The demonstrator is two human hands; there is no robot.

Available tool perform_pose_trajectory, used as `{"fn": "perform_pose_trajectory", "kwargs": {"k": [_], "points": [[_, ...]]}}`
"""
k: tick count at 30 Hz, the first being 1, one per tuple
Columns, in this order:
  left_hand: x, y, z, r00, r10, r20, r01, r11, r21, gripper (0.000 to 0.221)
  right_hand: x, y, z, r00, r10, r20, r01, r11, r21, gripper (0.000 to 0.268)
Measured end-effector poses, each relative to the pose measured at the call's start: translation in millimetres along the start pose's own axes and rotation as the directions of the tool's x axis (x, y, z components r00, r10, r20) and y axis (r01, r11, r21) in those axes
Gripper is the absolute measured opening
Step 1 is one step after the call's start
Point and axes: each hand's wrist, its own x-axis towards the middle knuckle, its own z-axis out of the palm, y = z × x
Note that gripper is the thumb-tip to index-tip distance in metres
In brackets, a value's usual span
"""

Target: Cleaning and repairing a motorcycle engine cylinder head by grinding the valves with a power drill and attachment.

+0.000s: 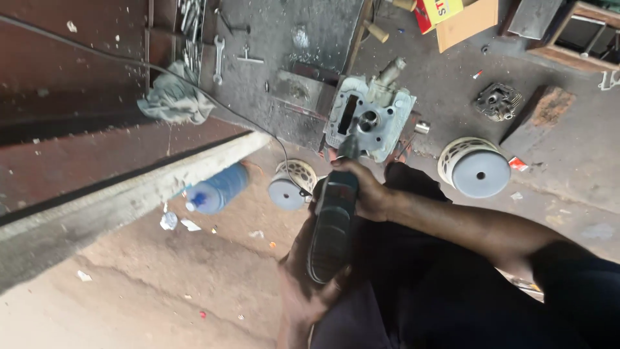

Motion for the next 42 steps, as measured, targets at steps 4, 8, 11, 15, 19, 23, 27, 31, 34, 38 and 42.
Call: {"fn": "perform_pose_trajectory", "kwargs": {"k": [4, 8, 11, 15, 19, 23, 27, 31, 34, 38, 42], "points": [[9, 3, 2, 0.998, 0.016, 0.057, -0.012, 0.997, -0.073, 0.090, -6, -6, 0, 0.999, -0.036, 0.008, 0.037, 0.997, -0.069, 0.064], [11, -2, 5, 0.997, 0.021, 0.071, -0.017, 0.998, -0.057, 0.089, -1, 1, -12, 0.995, -0.084, -0.057, 0.082, 0.996, -0.039, 0.059], [11, 1, 5, 0.998, -0.004, 0.064, 0.007, 0.999, -0.040, 0.089, -2, -2, -7, 0.995, -0.081, -0.055, 0.081, 0.997, -0.009, 0.058], [9, 2, 5, 0.999, 0.031, 0.044, -0.030, 0.999, -0.024, 0.089, 4, 1, -13, 0.994, -0.110, -0.002, 0.110, 0.994, -0.013, 0.057], [4, 0, 8, 0.999, 0.012, 0.046, -0.011, 1.000, -0.021, 0.090, 6, 15, -31, 0.989, -0.147, 0.029, 0.146, 0.989, 0.011, 0.056], [8, -7, 11, 0.997, 0.053, 0.050, -0.054, 0.998, 0.016, 0.091, 6, 7, -28, 0.988, -0.155, 0.007, 0.155, 0.988, -0.003, 0.055], [3, -1, 12, 0.999, 0.033, 0.037, -0.035, 0.999, 0.039, 0.091, 3, 9, -23, 0.993, -0.114, -0.010, 0.114, 0.993, -0.036, 0.062], [5, 1, 12, 1.000, 0.015, 0.027, -0.015, 1.000, 0.010, 0.091, 6, 6, -23, 0.992, -0.126, 0.022, 0.127, 0.991, -0.032, 0.063], [3, 0, 13, 1.000, -0.011, 0.023, 0.011, 1.000, -0.004, 0.091, 3, 7, -21, 0.995, -0.100, 0.010, 0.101, 0.995, -0.015, 0.064], [3, -4, 14, 0.999, -0.016, 0.029, 0.015, 1.000, 0.023, 0.092, 2, 7, -21, 0.996, -0.090, 0.013, 0.090, 0.996, -0.013, 0.067], [2, -2, 15, 1.000, -0.009, 0.021, 0.009, 0.999, 0.035, 0.092, 0, 3, -14, 0.993, -0.090, 0.072, 0.093, 0.995, -0.043, 0.068]]}}
